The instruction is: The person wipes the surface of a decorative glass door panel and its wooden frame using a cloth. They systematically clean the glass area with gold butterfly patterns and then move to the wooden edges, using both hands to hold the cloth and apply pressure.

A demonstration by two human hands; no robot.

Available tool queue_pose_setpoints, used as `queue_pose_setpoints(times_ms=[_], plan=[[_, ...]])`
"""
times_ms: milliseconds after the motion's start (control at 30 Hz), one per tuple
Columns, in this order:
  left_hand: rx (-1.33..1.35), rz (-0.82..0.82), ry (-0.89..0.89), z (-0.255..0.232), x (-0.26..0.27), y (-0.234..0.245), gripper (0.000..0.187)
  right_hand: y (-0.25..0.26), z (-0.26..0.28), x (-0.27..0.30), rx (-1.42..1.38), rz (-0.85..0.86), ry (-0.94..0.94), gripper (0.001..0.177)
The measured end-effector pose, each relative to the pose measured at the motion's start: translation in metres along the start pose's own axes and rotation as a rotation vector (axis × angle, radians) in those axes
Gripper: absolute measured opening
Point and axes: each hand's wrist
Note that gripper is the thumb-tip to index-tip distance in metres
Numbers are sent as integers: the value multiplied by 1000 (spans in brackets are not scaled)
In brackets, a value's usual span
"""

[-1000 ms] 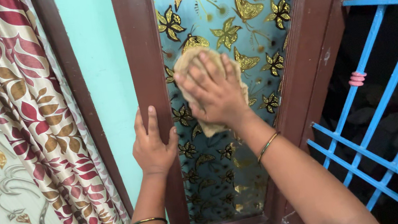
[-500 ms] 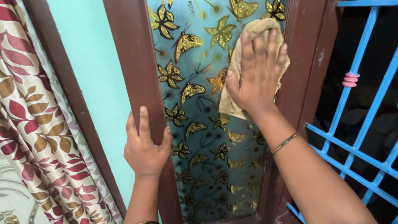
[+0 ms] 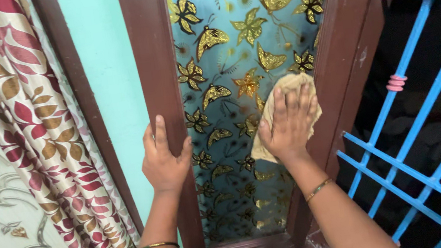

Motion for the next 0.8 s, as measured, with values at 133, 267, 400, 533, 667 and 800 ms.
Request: queue_pose_setpoints(times_ms=[133, 267, 400, 533, 667, 800], plan=[[31, 21, 33, 10, 19, 0, 90, -6, 1, 22, 3, 25, 19, 75], [86, 2, 25, 17, 33, -3, 97, -11, 1, 28, 18, 23, 22, 74], [99, 45, 63, 22, 34, -6, 96, -5, 9, 20, 2, 27, -24, 74], [113, 43, 60, 24, 35, -8, 93, -4, 29, -7, -7, 18, -100, 76], [118, 54, 55, 26, 36, -6, 88, -6, 50, -39, -30, 32, -73, 78], [141, 63, 41, 29, 38, -5, 84, -9, 69, -53, -8, 34, 41, 73]])
Point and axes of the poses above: each hand's wrist, its own x-axis away from the middle knuckle, its own y-axis out of the back of the hand, z = x × y, and after that the axes turned 12 degrees about y, right-handed
